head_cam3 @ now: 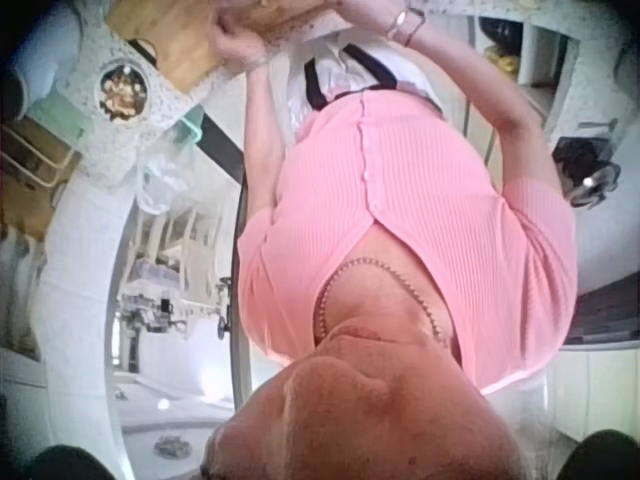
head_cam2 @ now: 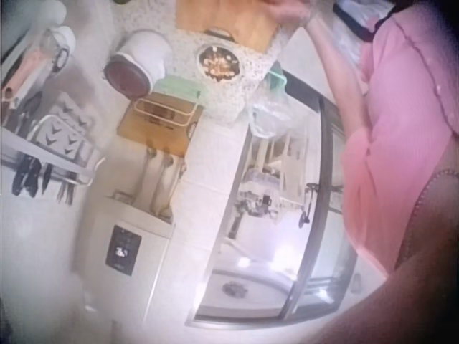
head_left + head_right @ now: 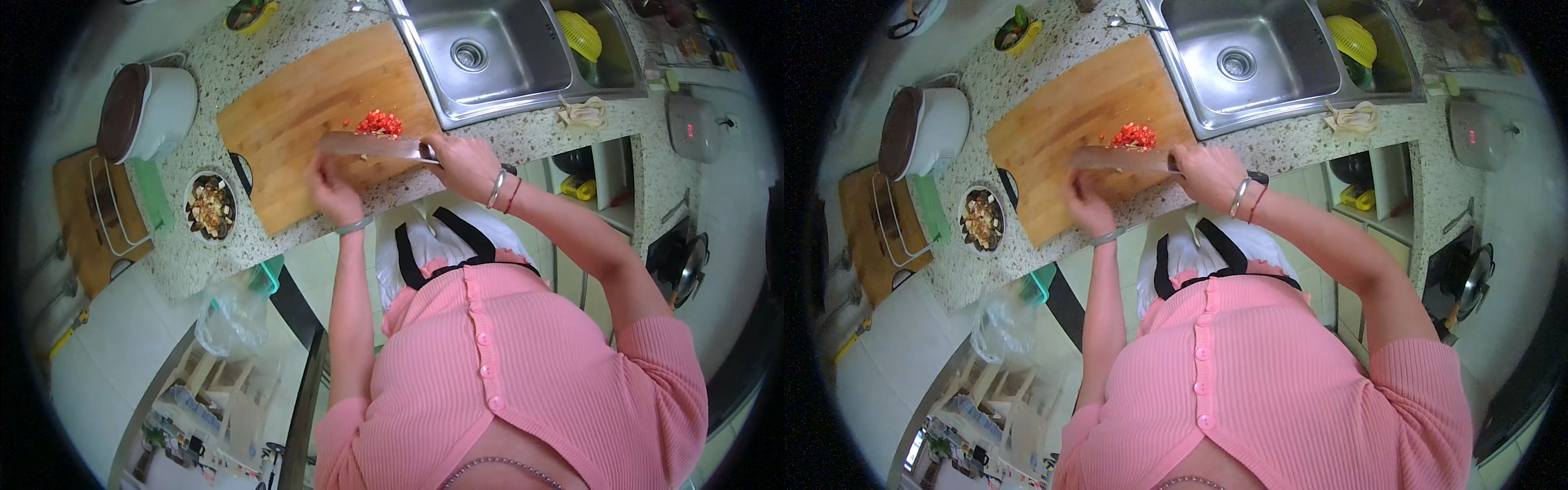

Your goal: The person chops red chili peppers and garlic cloves on a wooden cutting board using a cleaver. They first dice the red peppers into small pieces, then peel and chop the garlic cloves, adding them to the pile of chopped ingredients.

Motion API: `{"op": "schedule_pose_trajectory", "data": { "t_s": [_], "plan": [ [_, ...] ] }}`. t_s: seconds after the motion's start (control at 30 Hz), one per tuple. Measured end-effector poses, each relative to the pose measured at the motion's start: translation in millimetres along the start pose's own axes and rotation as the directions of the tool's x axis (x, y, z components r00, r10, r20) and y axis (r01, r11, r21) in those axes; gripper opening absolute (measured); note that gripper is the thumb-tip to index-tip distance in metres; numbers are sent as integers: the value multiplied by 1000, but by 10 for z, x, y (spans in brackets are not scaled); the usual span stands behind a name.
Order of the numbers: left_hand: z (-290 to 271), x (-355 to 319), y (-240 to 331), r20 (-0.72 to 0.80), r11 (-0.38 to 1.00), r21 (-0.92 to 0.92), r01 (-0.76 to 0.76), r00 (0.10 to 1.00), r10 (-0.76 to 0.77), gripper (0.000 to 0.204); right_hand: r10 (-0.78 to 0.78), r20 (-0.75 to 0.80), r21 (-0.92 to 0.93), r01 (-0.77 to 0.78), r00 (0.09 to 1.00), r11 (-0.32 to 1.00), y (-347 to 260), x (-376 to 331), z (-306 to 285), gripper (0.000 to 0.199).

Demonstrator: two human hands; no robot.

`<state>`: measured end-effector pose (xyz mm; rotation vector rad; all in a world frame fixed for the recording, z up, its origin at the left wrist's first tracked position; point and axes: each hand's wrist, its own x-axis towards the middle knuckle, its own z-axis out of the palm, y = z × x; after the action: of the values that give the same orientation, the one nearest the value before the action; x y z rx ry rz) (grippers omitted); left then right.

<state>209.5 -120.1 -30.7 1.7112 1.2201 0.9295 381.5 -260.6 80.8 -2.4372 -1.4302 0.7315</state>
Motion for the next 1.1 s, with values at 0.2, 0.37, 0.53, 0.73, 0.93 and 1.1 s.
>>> {"op": "schedule_pose_trajectory", "data": {
  "t_s": [0.2,0.37,0.53,0.73,0.93,1.1],
  "plan": [
    [-258,-72,566,200,954,32,-299,937,287,33,-72,-154,-76,61,985,995,145,-143,24,30],
    [49,-399,1018,692,780,104,-617,609,389,58,-211,-162,-167,184,964,969,150,-137,11,25],
    [169,-316,946,746,772,86,-630,554,370,67,-271,-159,-255,226,949,940,207,-114,-80,21],
    [246,-194,781,740,786,72,-615,561,371,67,-289,-134,-275,244,948,930,331,-139,-161,23],
    [121,126,469,646,924,-41,-381,695,315,59,-227,-141,-212,194,964,958,555,-257,-333,26],
    [103,301,340,344,968,-242,70,939,18,35,15,-172,-70,-27,985,997,670,-164,-313,39]
  ]
}}
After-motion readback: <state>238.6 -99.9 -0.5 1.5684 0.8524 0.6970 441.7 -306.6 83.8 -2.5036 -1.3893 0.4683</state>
